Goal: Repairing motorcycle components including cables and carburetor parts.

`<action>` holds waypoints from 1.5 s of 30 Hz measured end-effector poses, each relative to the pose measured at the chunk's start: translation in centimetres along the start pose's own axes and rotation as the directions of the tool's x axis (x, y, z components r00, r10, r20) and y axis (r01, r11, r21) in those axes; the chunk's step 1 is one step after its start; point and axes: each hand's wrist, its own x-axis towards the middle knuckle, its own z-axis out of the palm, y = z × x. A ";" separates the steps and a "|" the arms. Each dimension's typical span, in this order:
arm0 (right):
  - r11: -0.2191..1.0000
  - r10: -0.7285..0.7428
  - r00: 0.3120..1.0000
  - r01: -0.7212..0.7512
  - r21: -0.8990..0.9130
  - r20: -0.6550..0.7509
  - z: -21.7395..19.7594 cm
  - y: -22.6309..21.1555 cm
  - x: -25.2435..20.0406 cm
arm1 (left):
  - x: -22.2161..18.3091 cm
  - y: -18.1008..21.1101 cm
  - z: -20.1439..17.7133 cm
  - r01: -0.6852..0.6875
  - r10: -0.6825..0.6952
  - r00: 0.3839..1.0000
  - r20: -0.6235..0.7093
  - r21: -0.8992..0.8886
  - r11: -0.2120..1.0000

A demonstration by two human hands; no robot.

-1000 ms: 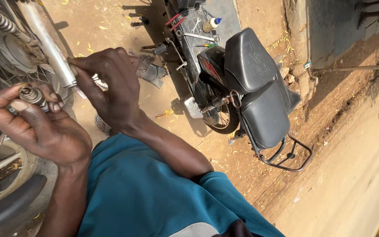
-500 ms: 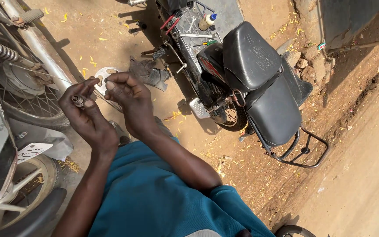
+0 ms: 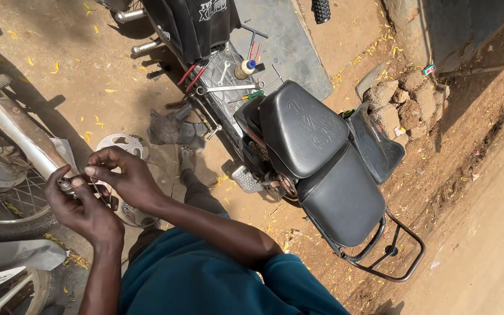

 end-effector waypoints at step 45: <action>0.597 -0.592 0.792 0.556 -0.578 0.151 -18.5 -3.9 14.2 | 6.2 -2.7 1.2 0.104 -0.115 0.986 0.124 0.088 0.991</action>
